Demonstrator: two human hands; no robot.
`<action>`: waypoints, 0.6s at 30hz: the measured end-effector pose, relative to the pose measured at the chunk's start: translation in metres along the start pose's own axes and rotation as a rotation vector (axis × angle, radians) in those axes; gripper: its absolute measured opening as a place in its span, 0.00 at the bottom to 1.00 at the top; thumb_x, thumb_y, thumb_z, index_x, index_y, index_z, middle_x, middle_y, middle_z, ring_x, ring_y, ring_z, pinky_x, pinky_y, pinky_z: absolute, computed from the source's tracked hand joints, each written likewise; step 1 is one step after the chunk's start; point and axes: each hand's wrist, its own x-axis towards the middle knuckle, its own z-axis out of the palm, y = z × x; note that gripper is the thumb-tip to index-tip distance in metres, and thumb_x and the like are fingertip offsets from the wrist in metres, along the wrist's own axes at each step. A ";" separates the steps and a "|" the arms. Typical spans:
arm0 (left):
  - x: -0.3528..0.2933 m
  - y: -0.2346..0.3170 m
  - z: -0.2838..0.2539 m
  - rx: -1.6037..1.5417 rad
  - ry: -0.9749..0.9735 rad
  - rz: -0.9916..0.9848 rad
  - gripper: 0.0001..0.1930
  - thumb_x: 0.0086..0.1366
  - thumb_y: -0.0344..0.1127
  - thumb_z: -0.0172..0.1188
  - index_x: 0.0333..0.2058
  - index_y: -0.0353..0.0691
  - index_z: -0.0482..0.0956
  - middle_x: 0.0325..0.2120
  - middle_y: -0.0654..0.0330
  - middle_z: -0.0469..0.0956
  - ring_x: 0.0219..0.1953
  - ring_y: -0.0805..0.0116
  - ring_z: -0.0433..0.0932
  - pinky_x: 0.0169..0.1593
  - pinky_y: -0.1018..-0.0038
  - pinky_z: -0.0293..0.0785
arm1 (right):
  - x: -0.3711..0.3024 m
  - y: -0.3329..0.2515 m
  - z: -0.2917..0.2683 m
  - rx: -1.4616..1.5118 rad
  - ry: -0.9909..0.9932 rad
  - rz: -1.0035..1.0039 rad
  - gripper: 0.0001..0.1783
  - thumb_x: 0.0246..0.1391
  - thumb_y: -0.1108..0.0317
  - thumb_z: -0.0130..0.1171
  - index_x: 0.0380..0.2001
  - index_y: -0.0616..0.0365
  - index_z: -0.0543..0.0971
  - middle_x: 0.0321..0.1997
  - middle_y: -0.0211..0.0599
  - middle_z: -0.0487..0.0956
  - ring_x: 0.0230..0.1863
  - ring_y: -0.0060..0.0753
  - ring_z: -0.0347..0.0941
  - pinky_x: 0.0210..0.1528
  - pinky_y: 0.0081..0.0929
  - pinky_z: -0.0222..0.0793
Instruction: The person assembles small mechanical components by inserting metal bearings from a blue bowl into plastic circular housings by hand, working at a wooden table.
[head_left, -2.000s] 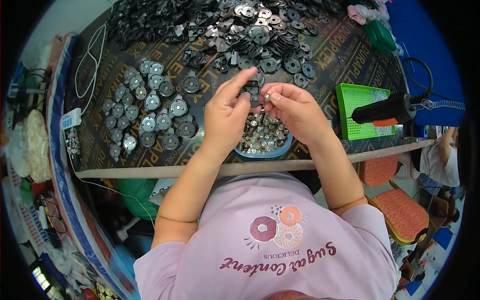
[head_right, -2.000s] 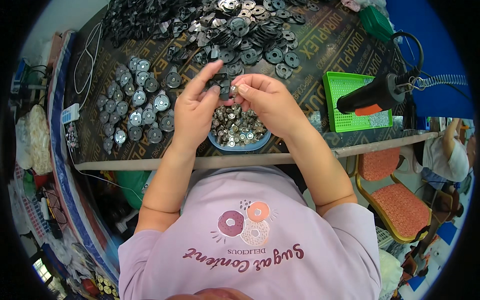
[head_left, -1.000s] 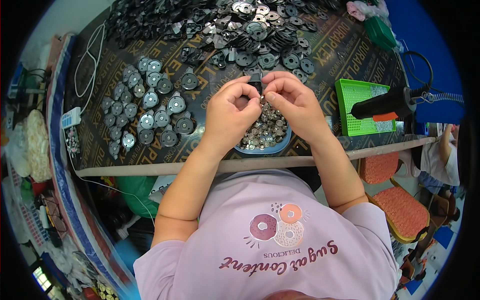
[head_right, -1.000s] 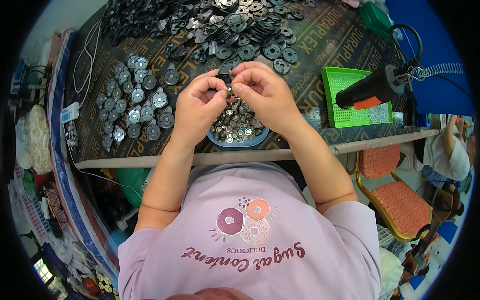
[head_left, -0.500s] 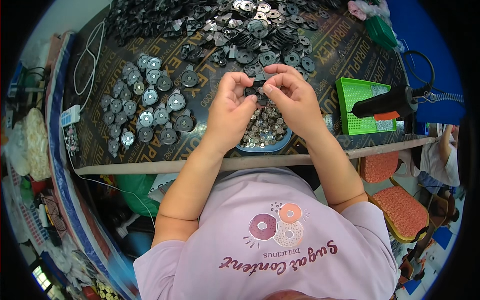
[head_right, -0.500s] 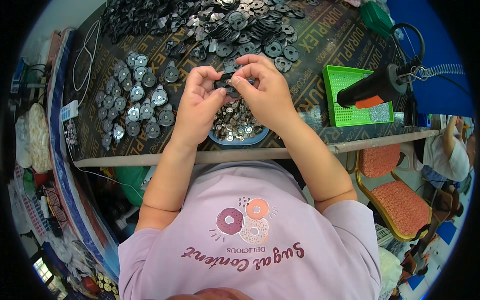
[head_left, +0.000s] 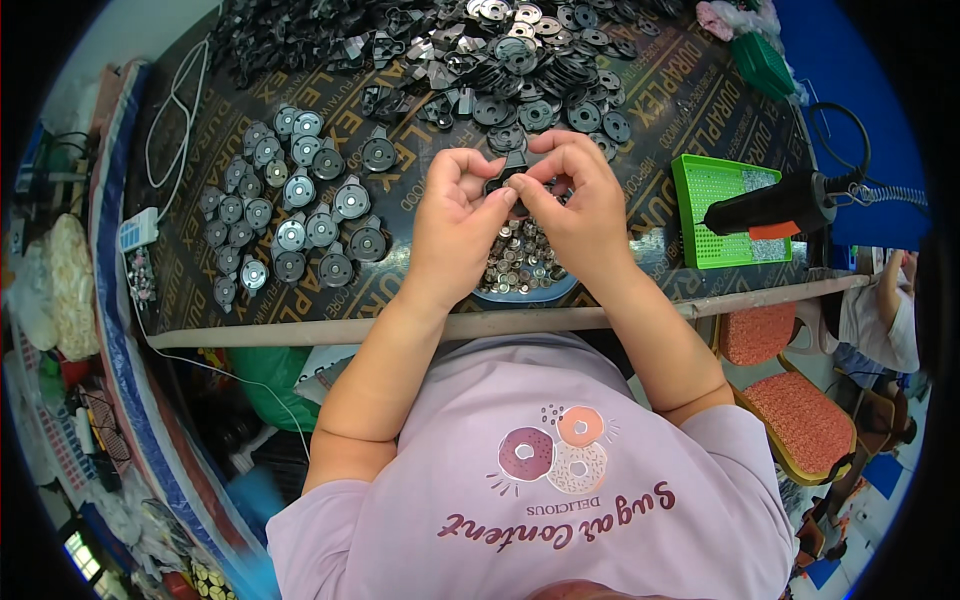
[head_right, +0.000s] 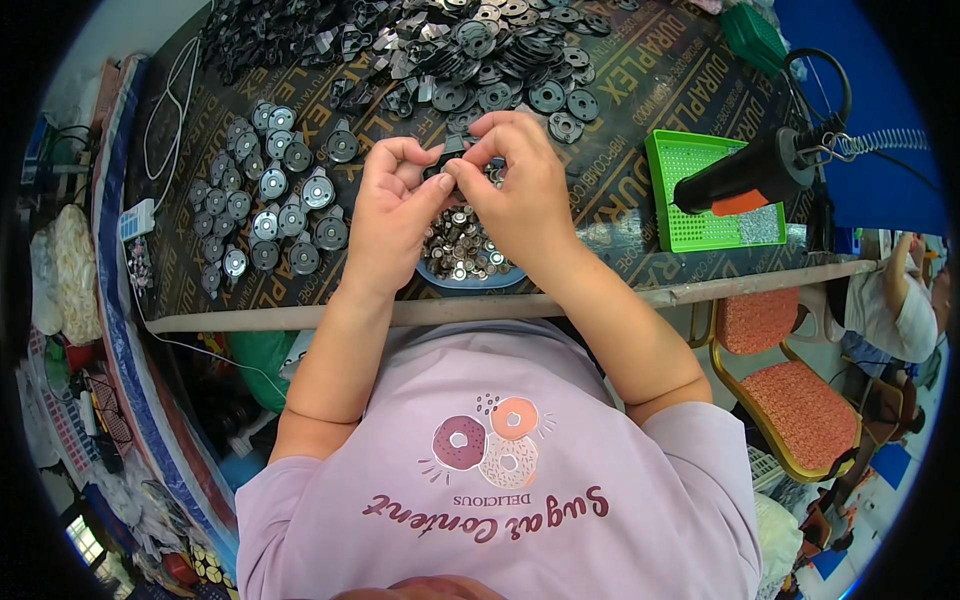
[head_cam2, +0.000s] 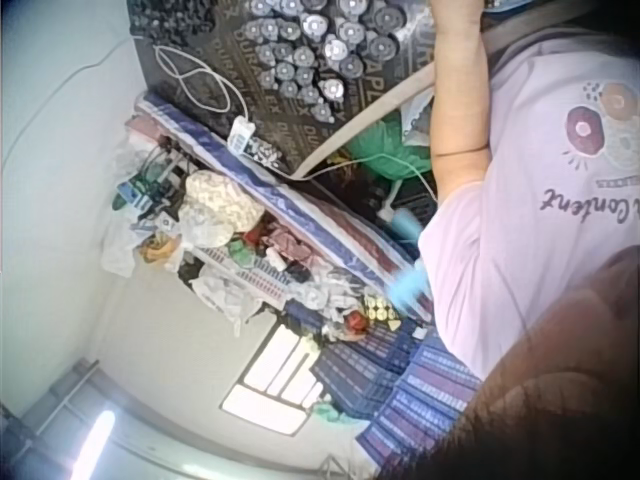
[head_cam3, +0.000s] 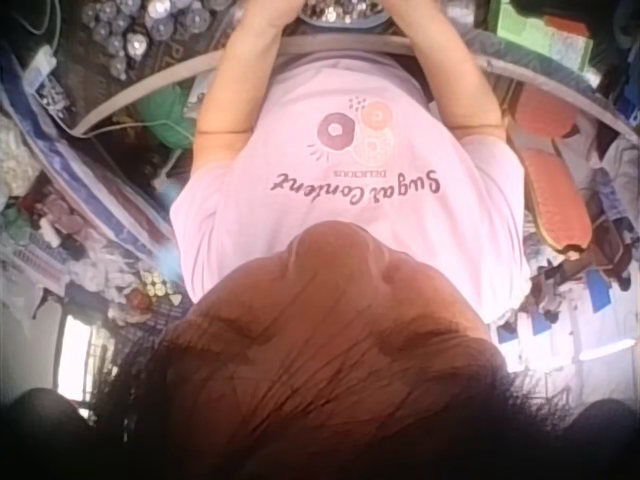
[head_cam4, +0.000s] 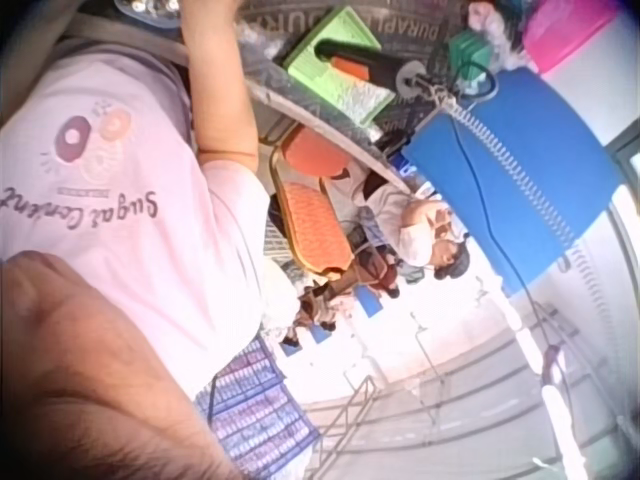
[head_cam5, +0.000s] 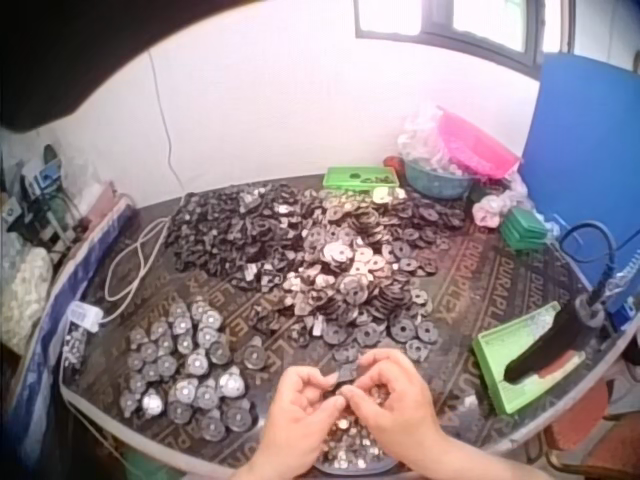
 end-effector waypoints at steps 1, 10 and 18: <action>0.000 0.003 -0.001 0.006 0.007 -0.057 0.14 0.65 0.20 0.53 0.46 0.37 0.62 0.48 0.53 0.70 0.45 0.74 0.74 0.47 0.76 0.77 | 0.000 0.001 -0.001 0.049 -0.044 0.036 0.07 0.45 0.72 0.68 0.25 0.60 0.78 0.44 0.40 0.77 0.42 0.33 0.75 0.41 0.26 0.70; 0.002 0.021 -0.032 0.091 0.026 -0.176 0.11 0.65 0.23 0.49 0.45 0.38 0.65 0.43 0.55 0.75 0.40 0.66 0.81 0.43 0.76 0.77 | 0.031 0.060 -0.058 -0.456 0.050 -0.065 0.06 0.47 0.74 0.64 0.31 0.61 0.81 0.34 0.44 0.79 0.36 0.46 0.77 0.40 0.35 0.74; 0.001 0.023 -0.020 0.162 -0.031 -0.226 0.22 0.64 0.26 0.56 0.57 0.39 0.66 0.42 0.60 0.76 0.35 0.78 0.76 0.39 0.83 0.72 | 0.019 0.063 -0.059 -0.670 -0.215 -0.021 0.08 0.41 0.74 0.67 0.29 0.62 0.81 0.39 0.42 0.78 0.44 0.50 0.74 0.47 0.42 0.71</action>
